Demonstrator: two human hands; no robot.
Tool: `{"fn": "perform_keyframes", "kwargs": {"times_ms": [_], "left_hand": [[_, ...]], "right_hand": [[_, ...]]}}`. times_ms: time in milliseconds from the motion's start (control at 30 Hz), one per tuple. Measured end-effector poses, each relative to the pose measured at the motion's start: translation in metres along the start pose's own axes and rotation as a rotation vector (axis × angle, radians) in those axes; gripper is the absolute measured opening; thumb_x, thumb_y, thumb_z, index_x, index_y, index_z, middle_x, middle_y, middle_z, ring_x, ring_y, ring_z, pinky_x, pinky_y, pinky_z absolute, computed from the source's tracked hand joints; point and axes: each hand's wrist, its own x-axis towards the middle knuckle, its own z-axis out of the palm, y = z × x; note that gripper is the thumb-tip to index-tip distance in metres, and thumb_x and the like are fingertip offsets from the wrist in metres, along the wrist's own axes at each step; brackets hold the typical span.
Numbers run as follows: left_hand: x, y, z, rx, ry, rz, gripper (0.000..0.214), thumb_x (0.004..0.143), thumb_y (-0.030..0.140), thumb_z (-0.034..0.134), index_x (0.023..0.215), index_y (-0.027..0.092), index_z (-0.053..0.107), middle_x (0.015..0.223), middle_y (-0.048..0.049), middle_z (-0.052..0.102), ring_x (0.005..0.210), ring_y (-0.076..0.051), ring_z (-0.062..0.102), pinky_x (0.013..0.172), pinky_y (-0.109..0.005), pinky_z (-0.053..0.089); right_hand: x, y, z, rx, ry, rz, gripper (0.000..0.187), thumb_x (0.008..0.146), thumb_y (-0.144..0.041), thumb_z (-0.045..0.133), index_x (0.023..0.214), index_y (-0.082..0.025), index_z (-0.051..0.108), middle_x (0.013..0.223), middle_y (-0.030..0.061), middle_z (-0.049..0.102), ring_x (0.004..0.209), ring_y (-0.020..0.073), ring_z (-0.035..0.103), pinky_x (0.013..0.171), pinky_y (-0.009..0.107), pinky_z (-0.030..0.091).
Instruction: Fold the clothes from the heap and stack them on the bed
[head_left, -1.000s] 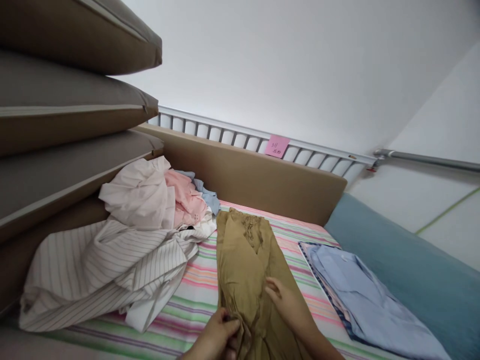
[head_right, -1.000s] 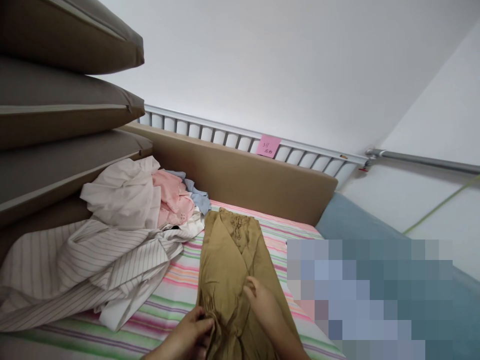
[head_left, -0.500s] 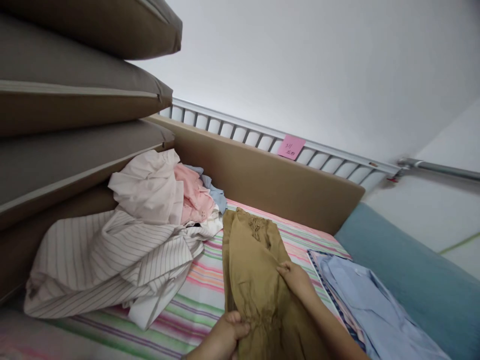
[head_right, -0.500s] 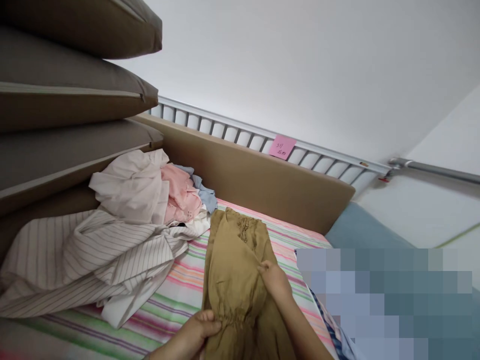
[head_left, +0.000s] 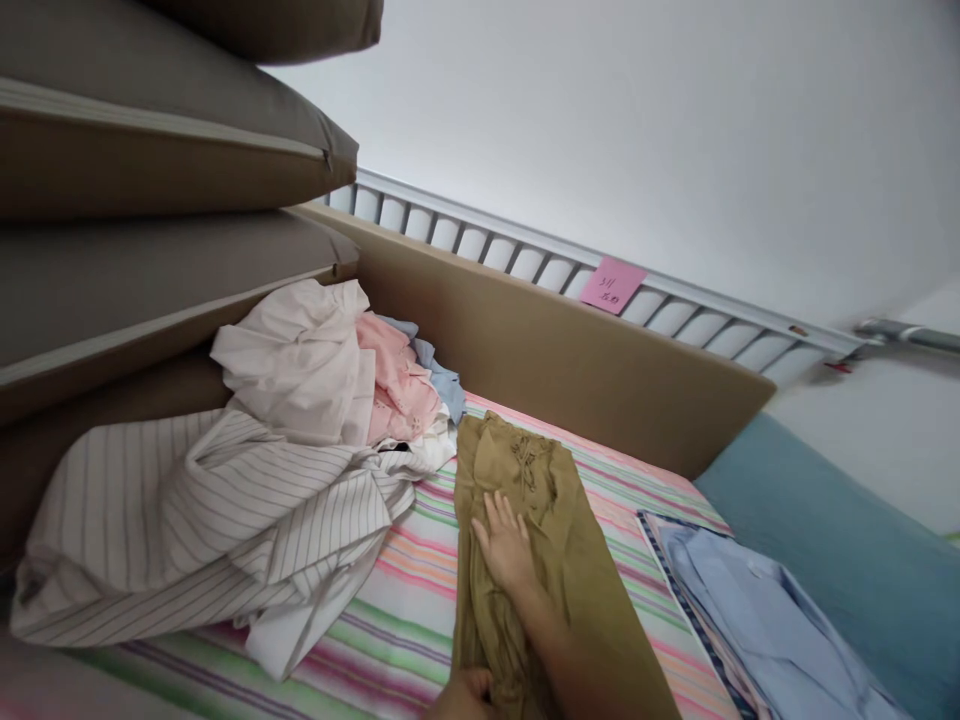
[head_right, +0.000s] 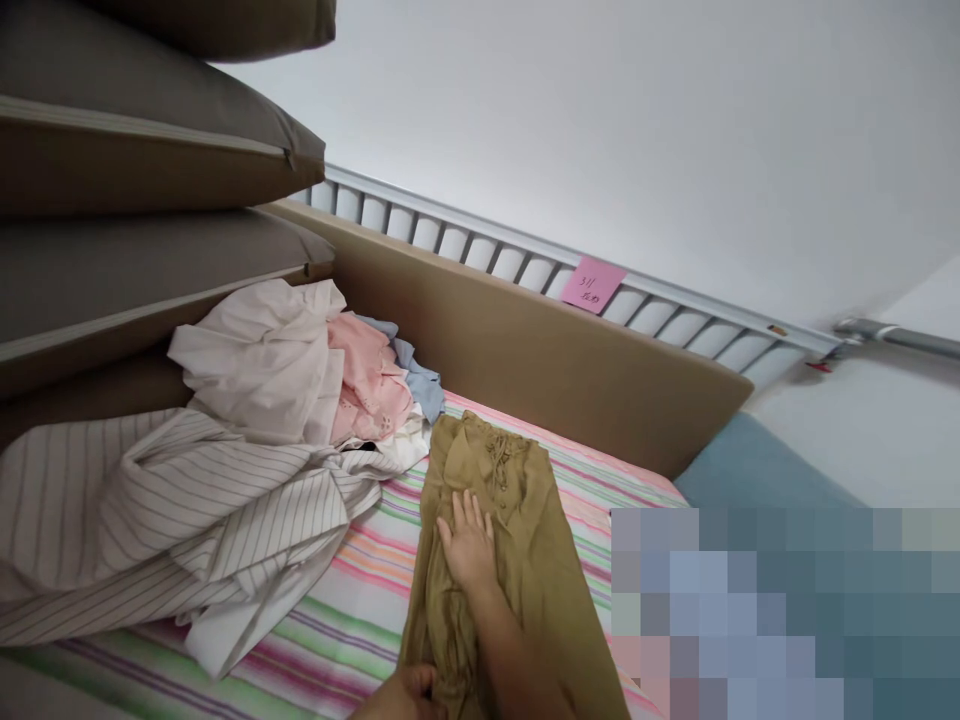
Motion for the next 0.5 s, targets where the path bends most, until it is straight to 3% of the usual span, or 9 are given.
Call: {"fn": "perform_keyframes", "kwargs": {"times_ms": [133, 200, 267, 333, 400, 500], "left_hand": [[-0.007, 0.006, 0.009, 0.013, 0.032, -0.011, 0.02, 0.053, 0.03, 0.074, 0.066, 0.019, 0.063, 0.051, -0.0012, 0.059, 0.059, -0.021, 0.061, 0.058, -0.031, 0.048], [-0.018, 0.015, 0.012, 0.016, 0.033, -0.003, 0.027, 0.057, 0.037, 0.073, 0.073, 0.019, 0.062, 0.057, -0.0028, 0.062, 0.059, -0.021, 0.061, 0.057, -0.032, 0.048], [-0.035, 0.028, 0.012, 0.121, 0.042, -0.019, 0.033, 0.064, 0.044, 0.067, 0.083, 0.018, 0.061, 0.067, -0.0051, 0.065, 0.055, -0.021, 0.06, 0.055, -0.033, 0.048], [-0.055, 0.043, 0.008, 0.358, 0.095, 0.057, 0.032, 0.07, 0.045, 0.06, 0.085, 0.017, 0.06, 0.074, -0.0077, 0.066, 0.058, -0.021, 0.061, 0.059, -0.034, 0.047], [-0.071, 0.057, 0.003, 0.595, 0.181, 0.252, 0.026, 0.074, 0.042, 0.057, 0.082, 0.018, 0.062, 0.077, -0.0087, 0.066, 0.07, -0.023, 0.062, 0.068, -0.034, 0.045], [-0.084, 0.063, -0.01, 0.663, 0.363, 0.494, 0.023, 0.07, 0.038, 0.062, 0.083, 0.019, 0.06, 0.08, -0.0073, 0.065, 0.079, -0.024, 0.06, 0.075, -0.032, 0.042]], "right_hand": [[-0.012, 0.006, -0.006, 0.1, -0.041, -0.044, 0.057, 0.088, -0.043, 0.035, 0.136, -0.013, 0.038, 0.147, 0.0113, 0.028, 0.137, 0.0228, 0.021, 0.111, 0.043, 0.018], [-0.033, 0.019, -0.02, 0.175, -0.023, -0.074, 0.055, 0.087, -0.041, 0.035, 0.134, -0.013, 0.042, 0.145, 0.0113, 0.033, 0.135, 0.0212, 0.025, 0.11, 0.039, 0.022], [-0.069, 0.046, -0.033, 0.276, 0.082, -0.042, 0.054, 0.086, -0.041, 0.034, 0.131, -0.013, 0.045, 0.144, 0.0104, 0.036, 0.134, 0.0192, 0.029, 0.11, 0.036, 0.024], [-0.118, 0.087, -0.042, 0.397, 0.219, 0.091, 0.057, 0.083, -0.045, 0.036, 0.127, -0.012, 0.047, 0.14, 0.012, 0.041, 0.131, 0.0205, 0.034, 0.11, 0.037, 0.025], [-0.174, 0.134, -0.047, 0.503, 0.308, 0.345, 0.065, 0.074, -0.053, 0.041, 0.121, -0.009, 0.051, 0.132, 0.0168, 0.049, 0.125, 0.0255, 0.042, 0.108, 0.04, 0.029], [-0.25, 0.188, -0.044, 0.753, 0.254, 0.684, 0.065, 0.06, -0.06, 0.044, 0.105, -0.015, 0.059, 0.12, 0.0169, 0.059, 0.111, 0.0292, 0.055, 0.094, 0.039, 0.045]]}}
